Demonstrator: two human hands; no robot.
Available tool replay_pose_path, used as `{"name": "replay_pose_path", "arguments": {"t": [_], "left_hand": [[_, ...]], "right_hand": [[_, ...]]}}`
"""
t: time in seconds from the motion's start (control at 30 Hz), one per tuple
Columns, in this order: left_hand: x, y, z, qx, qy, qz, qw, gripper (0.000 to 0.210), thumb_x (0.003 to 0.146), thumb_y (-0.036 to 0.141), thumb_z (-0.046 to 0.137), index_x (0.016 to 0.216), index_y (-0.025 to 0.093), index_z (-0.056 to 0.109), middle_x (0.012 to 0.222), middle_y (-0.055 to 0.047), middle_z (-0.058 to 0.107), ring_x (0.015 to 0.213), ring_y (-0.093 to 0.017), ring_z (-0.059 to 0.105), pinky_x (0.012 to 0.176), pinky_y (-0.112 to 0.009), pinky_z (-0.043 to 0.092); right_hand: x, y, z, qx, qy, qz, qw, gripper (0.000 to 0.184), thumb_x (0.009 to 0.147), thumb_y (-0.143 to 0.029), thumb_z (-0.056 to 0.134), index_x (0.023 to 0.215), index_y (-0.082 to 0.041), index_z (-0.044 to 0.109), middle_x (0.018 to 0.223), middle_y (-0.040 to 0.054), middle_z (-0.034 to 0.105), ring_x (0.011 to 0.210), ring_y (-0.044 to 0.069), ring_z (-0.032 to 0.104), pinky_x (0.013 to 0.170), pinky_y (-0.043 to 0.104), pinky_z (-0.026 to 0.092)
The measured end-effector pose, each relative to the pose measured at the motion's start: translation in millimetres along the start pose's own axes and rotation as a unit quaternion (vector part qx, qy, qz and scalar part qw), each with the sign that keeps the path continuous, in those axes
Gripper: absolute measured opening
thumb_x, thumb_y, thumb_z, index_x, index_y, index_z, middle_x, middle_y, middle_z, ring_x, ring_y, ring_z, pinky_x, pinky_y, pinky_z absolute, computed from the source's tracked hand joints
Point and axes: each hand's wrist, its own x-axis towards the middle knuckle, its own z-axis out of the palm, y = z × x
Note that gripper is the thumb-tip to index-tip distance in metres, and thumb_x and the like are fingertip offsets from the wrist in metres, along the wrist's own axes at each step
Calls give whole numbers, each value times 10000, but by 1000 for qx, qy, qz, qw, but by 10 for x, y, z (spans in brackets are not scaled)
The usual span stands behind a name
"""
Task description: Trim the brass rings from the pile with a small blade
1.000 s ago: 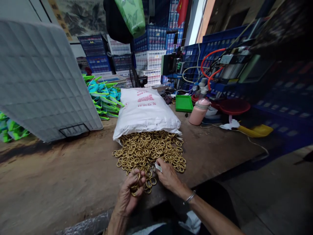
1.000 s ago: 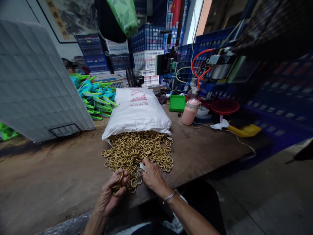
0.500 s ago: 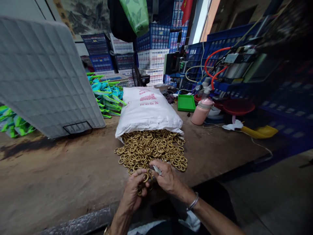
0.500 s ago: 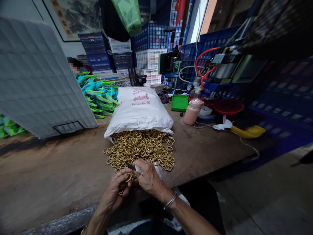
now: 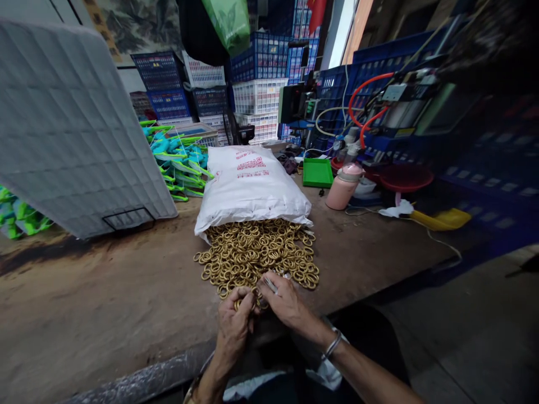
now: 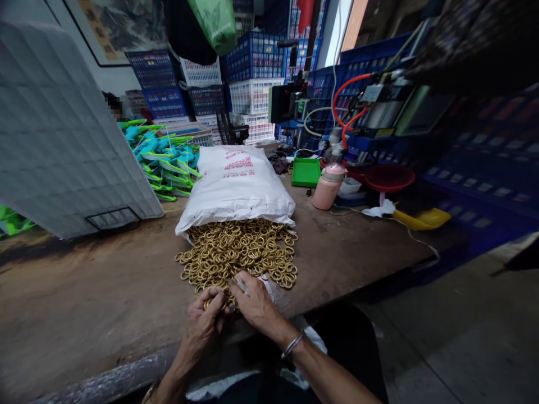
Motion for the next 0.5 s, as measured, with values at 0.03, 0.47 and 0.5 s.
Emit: {"name": "replay_pose_path", "arguments": {"t": [0.03, 0.47, 0.5], "left_hand": [[3, -5, 5, 12, 6, 14, 1000, 244, 654, 384, 666, 733, 168, 583, 506, 29, 550, 429, -81, 473, 398, -163, 316], [-112, 76, 38, 88, -64, -19, 994, 366, 706, 469, 588, 879, 147, 574, 422, 46, 533, 268, -50, 369, 302, -151, 224], [-122, 68, 35, 85, -71, -22, 994, 368, 707, 468, 588, 882, 145, 572, 430, 46, 533, 274, -47, 370, 305, -149, 227]], "right_hand": [[-1, 15, 6, 25, -10, 21, 999, 255, 822, -357, 411, 644, -183, 466, 561, -51, 454, 528, 83, 403, 501, 190, 311], [-57, 50, -10, 71, 5, 38, 997, 126, 713, -257, 497, 622, -170, 485, 551, -62, 440, 536, 74, 392, 509, 181, 314], [-69, 59, -8, 60, 4, 30, 998, 112, 713, -252, 496, 637, -169, 496, 562, -60, 451, 546, 75, 401, 518, 181, 318]]}}
